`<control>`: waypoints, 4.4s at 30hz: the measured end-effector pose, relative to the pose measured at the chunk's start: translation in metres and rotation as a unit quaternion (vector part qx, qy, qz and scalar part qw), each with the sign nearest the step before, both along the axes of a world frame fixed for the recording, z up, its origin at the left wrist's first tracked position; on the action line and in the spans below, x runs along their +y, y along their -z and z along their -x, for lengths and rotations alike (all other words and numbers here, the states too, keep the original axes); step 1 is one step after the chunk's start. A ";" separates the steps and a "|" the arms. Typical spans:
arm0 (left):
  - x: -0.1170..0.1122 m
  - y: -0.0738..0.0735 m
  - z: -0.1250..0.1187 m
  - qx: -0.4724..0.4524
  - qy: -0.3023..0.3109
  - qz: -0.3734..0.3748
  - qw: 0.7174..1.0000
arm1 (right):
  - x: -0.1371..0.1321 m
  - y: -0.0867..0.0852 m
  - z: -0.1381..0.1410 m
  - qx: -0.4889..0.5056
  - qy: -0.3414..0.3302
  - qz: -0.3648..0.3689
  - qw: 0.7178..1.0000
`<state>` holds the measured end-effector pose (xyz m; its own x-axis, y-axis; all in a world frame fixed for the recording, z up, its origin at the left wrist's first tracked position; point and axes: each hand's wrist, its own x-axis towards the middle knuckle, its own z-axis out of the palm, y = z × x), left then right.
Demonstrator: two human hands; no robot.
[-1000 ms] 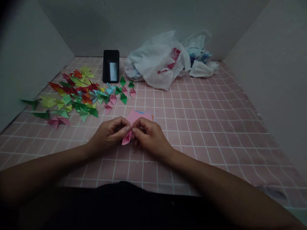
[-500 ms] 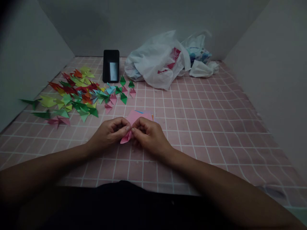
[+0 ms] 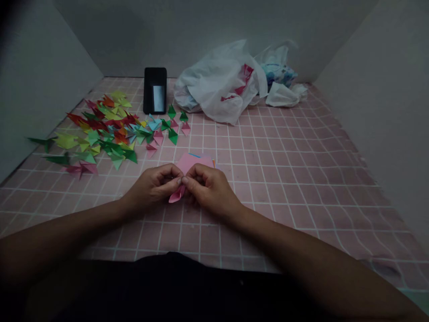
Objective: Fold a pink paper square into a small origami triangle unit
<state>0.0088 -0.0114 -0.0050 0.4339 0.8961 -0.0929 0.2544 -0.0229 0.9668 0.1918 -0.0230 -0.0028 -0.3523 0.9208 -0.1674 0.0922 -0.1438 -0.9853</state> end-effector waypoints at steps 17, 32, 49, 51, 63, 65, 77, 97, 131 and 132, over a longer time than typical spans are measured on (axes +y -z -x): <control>0.002 -0.007 0.000 -0.068 -0.038 0.025 0.997 | 0.001 0.002 -0.003 -0.004 0.017 -0.046 0.999; -0.002 0.008 0.002 0.096 -0.101 -0.372 0.918 | -0.004 -0.001 0.002 -0.132 0.014 -0.136 0.982; -0.005 0.007 -0.004 0.063 -0.117 -0.194 0.972 | -0.007 0.007 0.004 -0.123 0.080 -0.278 0.949; -0.005 0.005 -0.005 -0.003 -0.133 -0.123 0.983 | -0.008 0.006 0.004 -0.094 0.076 -0.252 0.960; -0.018 -0.003 -0.010 -0.137 -0.140 0.042 0.980 | -0.006 0.011 0.005 -0.108 0.063 -0.228 0.965; -0.018 -0.003 -0.010 -0.134 -0.132 0.061 0.980 | -0.006 0.011 0.004 -0.107 0.063 -0.223 0.967; -0.014 -0.002 -0.008 -0.173 -0.061 0.167 0.969 | -0.004 0.014 0.002 -0.056 0.067 -0.166 0.982; -0.009 -0.002 -0.007 -0.168 -0.059 0.123 0.976 | -0.003 0.009 0.005 0.059 0.066 -0.028 0.996; -0.006 -0.002 -0.004 -0.135 -0.033 0.141 0.980 | 0.000 0.010 0.002 -0.005 0.063 -0.095 0.994; -0.006 -0.002 -0.004 -0.136 -0.031 0.142 0.980 | 0.000 0.010 0.002 -0.007 0.063 -0.095 0.993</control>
